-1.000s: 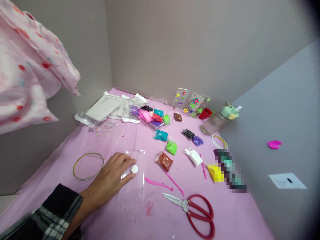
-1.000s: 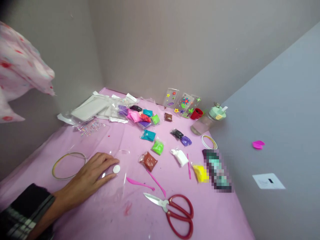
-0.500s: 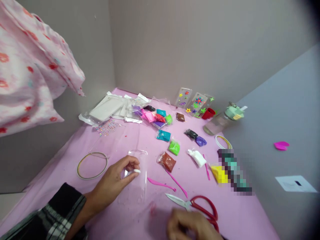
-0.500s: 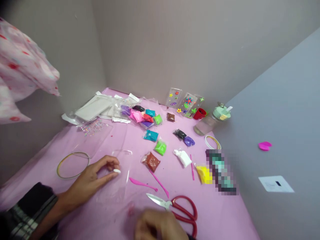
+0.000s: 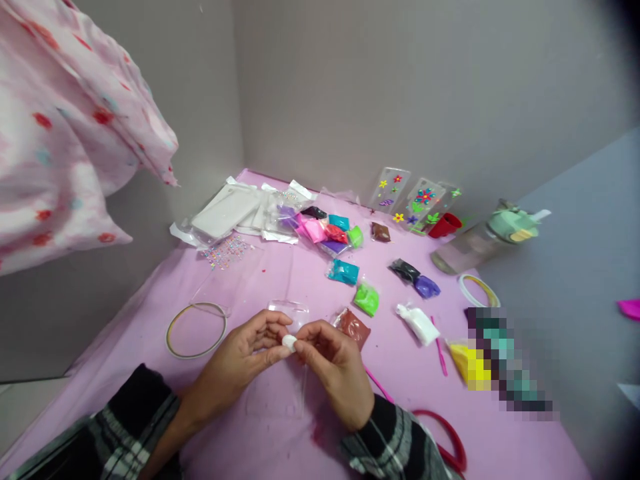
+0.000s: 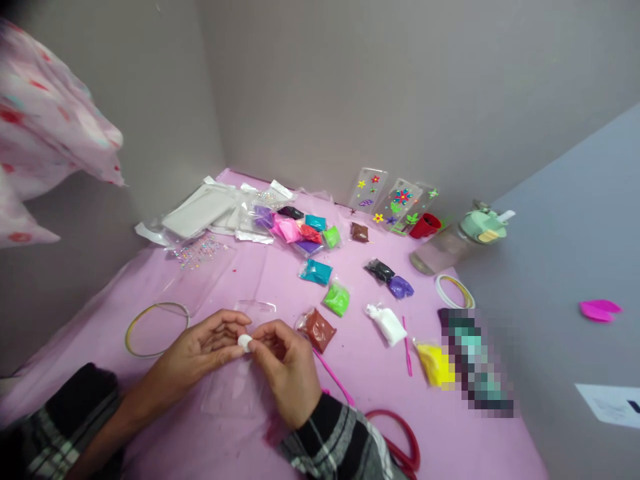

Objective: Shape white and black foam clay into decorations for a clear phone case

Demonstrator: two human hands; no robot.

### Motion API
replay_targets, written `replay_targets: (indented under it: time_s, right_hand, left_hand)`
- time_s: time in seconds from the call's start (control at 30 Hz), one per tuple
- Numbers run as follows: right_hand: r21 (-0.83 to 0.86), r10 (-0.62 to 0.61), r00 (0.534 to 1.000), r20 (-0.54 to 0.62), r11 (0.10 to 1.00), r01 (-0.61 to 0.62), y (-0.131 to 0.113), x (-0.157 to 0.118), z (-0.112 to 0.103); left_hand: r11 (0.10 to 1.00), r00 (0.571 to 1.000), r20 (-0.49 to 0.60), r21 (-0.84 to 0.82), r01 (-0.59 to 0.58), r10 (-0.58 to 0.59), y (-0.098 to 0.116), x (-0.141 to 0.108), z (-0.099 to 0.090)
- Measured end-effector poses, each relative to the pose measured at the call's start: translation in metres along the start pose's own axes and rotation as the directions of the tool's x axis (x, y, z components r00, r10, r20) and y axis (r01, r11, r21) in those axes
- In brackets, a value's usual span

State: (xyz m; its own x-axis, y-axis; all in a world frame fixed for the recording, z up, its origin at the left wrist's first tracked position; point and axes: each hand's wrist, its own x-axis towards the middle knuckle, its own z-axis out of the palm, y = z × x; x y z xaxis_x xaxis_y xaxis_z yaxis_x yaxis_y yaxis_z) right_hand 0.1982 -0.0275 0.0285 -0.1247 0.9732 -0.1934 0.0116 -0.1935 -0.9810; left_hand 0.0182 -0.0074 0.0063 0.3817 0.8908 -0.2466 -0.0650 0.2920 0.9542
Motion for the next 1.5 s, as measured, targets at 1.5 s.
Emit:
replay_targets:
  time_s: [1.5]
  right_hand:
    - [0.135, 0.124, 0.986, 0.114, 0.981, -0.138, 0.0064, 0.0046, 0.0027]
  left_hand:
    - [0.725, 0.877, 0.134, 0.514, -0.459, 0.461, 0.0043, -0.0094, 0.0044]
